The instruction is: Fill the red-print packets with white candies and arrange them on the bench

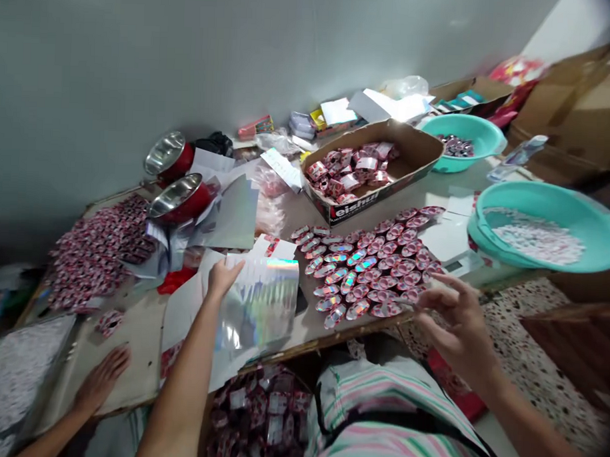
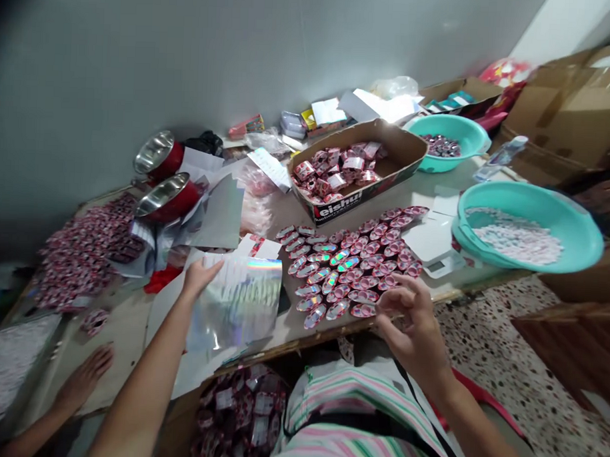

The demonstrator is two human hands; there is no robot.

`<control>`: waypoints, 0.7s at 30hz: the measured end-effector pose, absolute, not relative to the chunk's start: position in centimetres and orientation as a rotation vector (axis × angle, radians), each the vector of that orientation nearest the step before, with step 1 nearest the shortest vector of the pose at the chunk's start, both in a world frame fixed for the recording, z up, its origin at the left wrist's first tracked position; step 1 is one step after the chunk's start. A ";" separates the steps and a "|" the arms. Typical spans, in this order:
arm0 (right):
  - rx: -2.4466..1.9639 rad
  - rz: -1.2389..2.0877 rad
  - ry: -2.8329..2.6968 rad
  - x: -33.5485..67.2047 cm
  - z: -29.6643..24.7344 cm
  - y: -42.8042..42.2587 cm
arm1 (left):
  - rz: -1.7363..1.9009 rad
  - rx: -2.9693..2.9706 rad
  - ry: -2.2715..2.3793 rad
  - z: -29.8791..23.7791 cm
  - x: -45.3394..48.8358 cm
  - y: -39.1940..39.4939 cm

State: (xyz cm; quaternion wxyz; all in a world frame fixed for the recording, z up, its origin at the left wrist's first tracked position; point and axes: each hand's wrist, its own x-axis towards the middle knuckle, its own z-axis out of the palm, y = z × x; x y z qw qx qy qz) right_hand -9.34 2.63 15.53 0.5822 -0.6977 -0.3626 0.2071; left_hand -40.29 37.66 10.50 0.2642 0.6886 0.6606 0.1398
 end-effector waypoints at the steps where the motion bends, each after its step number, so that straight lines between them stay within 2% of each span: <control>1: -1.648 0.489 -0.819 -9.1 15.4 2.4 | 0.386 2.024 1.858 10.4 -39.6 38.2; 4: -1.707 0.526 -0.764 -8.6 14.7 2.2 | 0.541 2.384 1.861 10.2 -36.7 37.8; 7: -1.748 0.591 -0.721 -8.0 13.6 2.1 | 0.610 2.424 1.527 9.4 -32.9 33.8; 11: -1.732 0.654 -0.695 -7.3 12.0 1.8 | 0.500 2.087 1.053 7.8 -27.8 25.4; 14: -1.719 0.672 -0.696 -7.0 11.3 1.9 | 0.410 1.677 0.993 7.1 -24.3 20.1; 17: -1.715 0.703 -0.680 -6.7 11.1 2.1 | 0.413 1.373 0.938 6.8 -21.7 17.3; 21: -1.677 0.773 -0.640 -6.2 11.0 2.3 | 0.397 1.256 0.873 6.5 -19.8 16.6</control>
